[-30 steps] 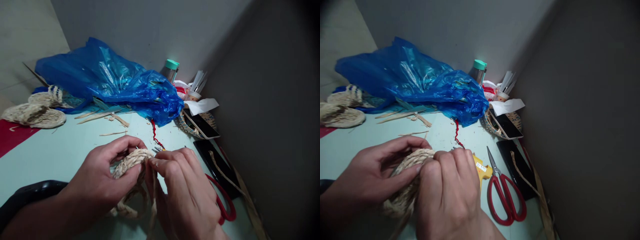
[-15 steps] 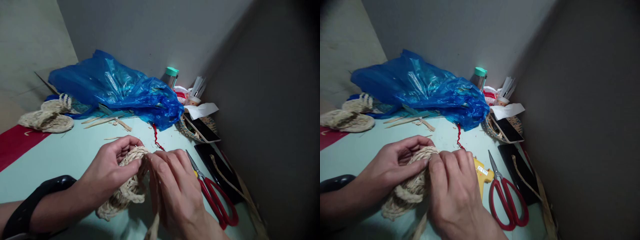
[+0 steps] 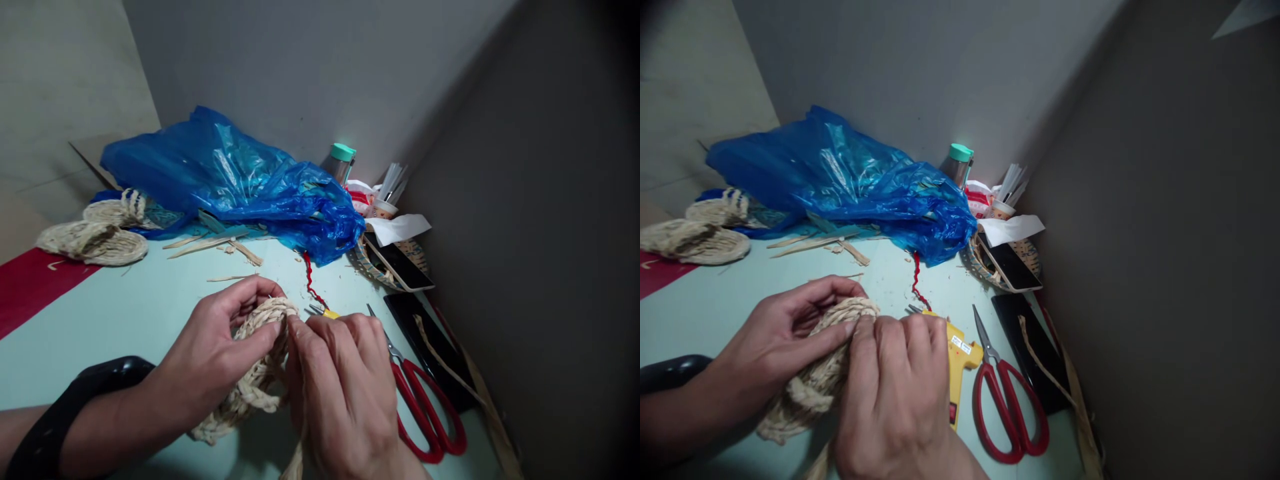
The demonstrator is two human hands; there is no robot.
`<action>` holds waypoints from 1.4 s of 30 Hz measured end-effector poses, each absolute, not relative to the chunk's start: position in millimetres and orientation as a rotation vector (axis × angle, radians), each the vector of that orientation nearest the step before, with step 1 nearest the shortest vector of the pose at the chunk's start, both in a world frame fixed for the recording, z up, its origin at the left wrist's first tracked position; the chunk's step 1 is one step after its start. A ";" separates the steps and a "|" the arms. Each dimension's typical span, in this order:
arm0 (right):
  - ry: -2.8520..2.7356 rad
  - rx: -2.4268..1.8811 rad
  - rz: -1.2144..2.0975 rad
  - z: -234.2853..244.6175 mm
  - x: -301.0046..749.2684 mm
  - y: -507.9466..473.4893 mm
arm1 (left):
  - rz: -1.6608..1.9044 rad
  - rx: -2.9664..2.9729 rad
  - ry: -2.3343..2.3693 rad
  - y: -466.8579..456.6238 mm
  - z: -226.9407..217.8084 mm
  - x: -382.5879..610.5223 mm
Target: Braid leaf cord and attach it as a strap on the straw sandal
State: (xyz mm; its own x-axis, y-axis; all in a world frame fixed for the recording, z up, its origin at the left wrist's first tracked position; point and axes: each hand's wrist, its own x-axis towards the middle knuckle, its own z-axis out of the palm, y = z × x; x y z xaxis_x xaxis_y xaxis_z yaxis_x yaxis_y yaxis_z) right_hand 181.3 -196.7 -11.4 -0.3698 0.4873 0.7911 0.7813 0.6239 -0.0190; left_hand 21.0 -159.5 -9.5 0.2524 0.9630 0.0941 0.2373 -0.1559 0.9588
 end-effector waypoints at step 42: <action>-1.968 -1.157 -0.348 -17.0 178.3 -195.3 | 0.894 1.616 1.181 -150.4 -7.6 23.5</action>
